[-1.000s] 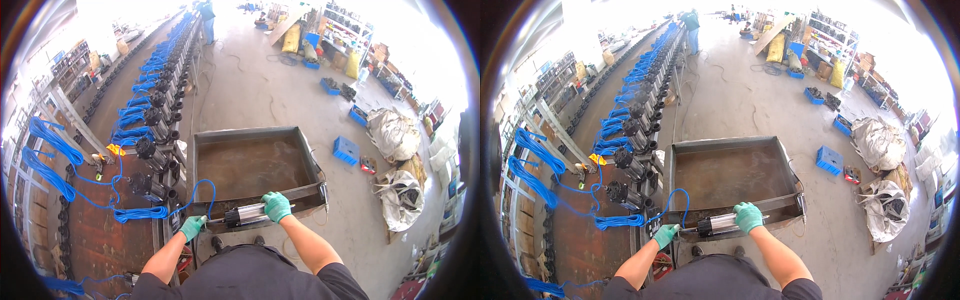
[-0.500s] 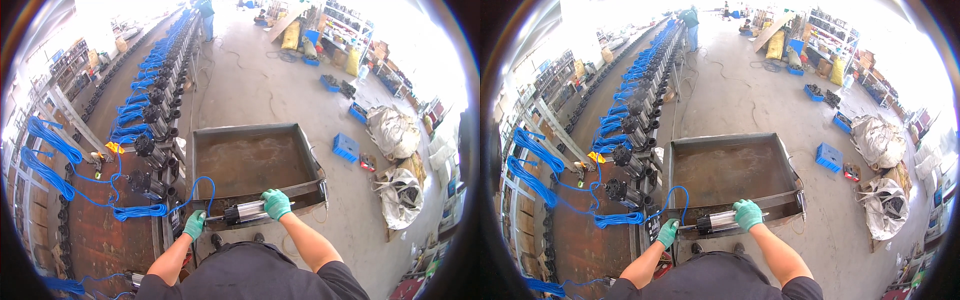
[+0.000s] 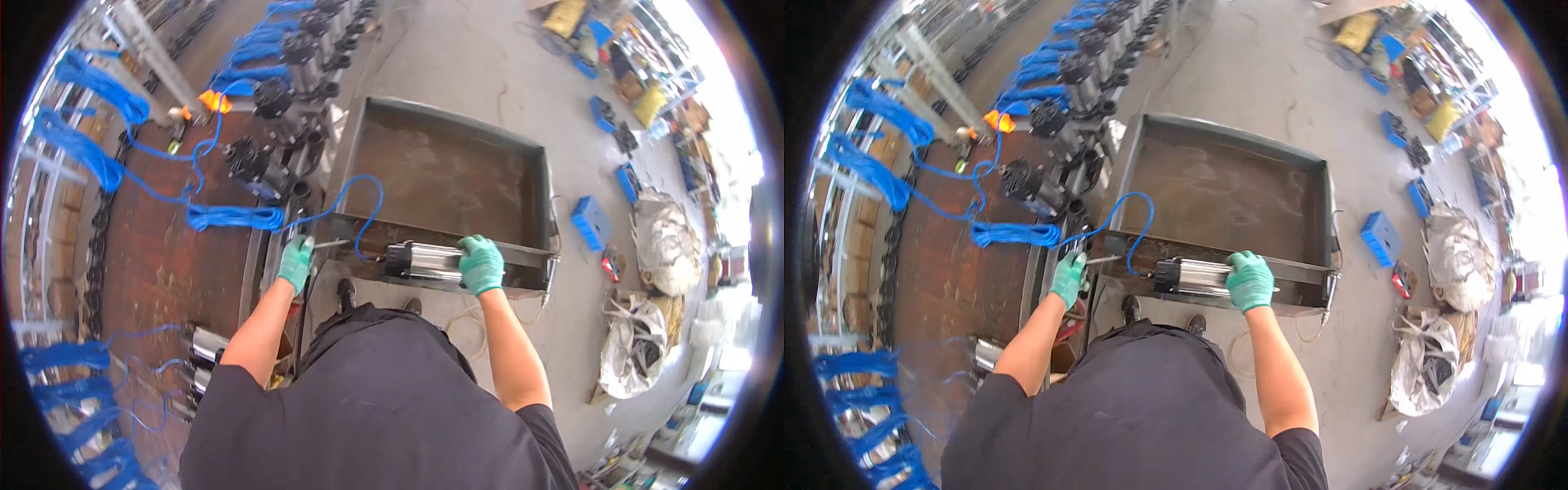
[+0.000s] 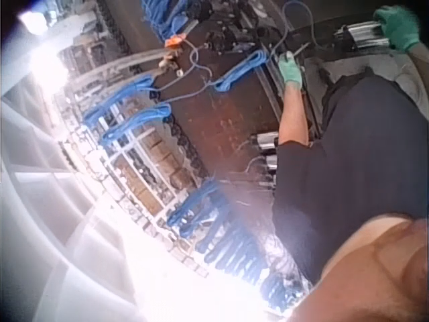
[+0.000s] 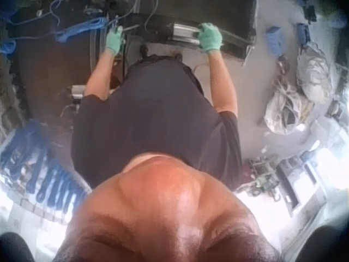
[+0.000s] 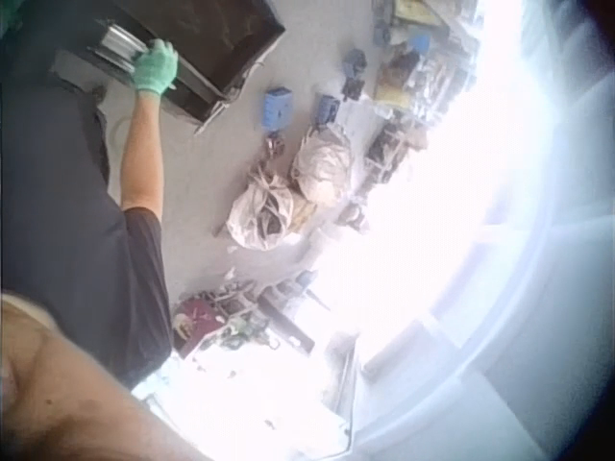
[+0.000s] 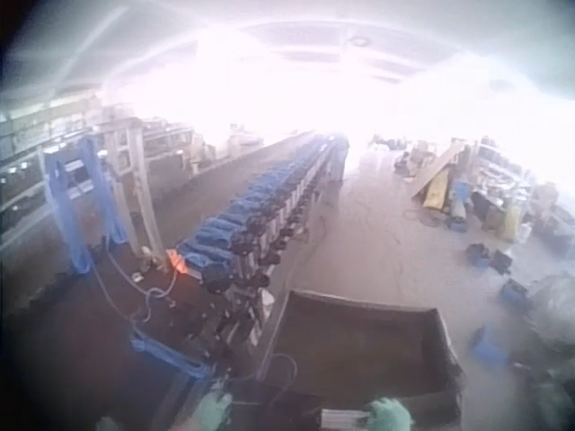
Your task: The person, wearing gloves, picks up a pump from a conveyor, places it into a water tank, and then returns it to the conveyor. They use a wrench to adjust parts of the pump while it is submerged.
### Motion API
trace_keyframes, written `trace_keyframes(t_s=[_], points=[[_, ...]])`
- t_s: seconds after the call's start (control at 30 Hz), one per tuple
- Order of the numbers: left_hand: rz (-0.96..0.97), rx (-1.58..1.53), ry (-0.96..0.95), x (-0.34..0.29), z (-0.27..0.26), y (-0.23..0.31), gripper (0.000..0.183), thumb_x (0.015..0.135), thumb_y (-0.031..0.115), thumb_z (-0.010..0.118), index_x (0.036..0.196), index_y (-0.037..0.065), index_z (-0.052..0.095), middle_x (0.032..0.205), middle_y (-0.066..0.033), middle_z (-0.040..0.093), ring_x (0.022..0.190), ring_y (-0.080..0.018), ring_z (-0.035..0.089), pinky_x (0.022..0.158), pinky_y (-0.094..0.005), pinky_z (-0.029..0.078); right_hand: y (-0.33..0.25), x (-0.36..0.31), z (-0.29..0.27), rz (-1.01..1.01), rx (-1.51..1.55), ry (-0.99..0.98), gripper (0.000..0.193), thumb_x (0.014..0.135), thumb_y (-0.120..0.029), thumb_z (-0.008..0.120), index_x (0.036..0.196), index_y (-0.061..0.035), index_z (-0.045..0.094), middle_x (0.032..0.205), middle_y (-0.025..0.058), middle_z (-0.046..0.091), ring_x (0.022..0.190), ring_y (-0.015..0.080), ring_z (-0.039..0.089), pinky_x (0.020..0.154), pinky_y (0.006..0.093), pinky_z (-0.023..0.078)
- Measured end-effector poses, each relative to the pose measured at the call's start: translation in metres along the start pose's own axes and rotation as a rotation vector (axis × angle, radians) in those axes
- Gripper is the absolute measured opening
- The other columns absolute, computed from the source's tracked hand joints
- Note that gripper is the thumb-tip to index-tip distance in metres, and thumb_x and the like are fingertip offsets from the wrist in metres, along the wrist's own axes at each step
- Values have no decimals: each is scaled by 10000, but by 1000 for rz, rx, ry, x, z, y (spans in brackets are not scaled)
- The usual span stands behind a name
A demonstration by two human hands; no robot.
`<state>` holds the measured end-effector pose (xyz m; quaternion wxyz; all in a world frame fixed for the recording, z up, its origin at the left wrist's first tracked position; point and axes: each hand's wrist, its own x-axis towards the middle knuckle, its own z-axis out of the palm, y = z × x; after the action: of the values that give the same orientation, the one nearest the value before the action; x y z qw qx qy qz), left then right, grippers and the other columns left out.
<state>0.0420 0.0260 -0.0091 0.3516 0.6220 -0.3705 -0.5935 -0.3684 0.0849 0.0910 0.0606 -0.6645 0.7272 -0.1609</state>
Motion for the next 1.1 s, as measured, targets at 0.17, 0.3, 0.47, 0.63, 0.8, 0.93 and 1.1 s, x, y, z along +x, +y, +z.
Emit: trace_keyframes(t_s=[0.17,0.3,0.47,0.63,0.8,0.93,1.1], points=[[-29,-15,53,18,23,-1,220,1038,321,584,1076,105,599,720,24,513,517,-93,465,438,-271,439,3,0,8,-12,-5,-33,126,820,-99,648,899,-145,736,959,79,681,944,316,632,841,438,522],[-156,-280,82,31,33,1,106,1041,252,583,1071,151,589,779,30,568,552,-85,510,526,-291,536,2,-5,8,-26,8,-37,137,816,-91,647,904,-143,739,947,81,683,937,318,634,837,436,523],[-76,-384,156,8,40,5,271,1049,163,541,1320,164,539,891,-29,660,581,-76,551,581,-312,584,10,-8,11,37,14,-32,139,814,-85,639,909,-122,734,976,92,698,962,346,641,860,434,526],[298,265,-94,-11,61,1,220,989,148,640,1184,49,656,932,-94,716,720,-146,653,682,-313,547,48,5,-3,390,1039,31,209,967,-66,584,1134,-27,702,946,22,692,889,133,623,808,283,510],[660,824,-211,-52,104,41,603,883,335,750,1367,31,555,1216,-251,651,1099,-403,640,948,-460,514,105,-14,-15,274,270,-129,255,985,-227,620,1120,-18,672,1041,187,716,942,353,675,856,417,525],[386,1108,-343,-63,156,49,907,807,488,791,1492,27,414,1283,-299,599,1183,-446,594,1016,-475,486,221,-66,74,150,361,-620,394,947,-377,667,1125,-26,651,1096,249,689,1025,409,658,880,467,512],[419,1410,-259,-76,153,60,1005,747,591,795,1485,10,437,1209,-233,652,1114,-366,648,945,-440,521,144,-28,6,214,228,-823,519,909,-404,714,1284,-52,643,1135,187,715,1054,373,671,906,440,511]])
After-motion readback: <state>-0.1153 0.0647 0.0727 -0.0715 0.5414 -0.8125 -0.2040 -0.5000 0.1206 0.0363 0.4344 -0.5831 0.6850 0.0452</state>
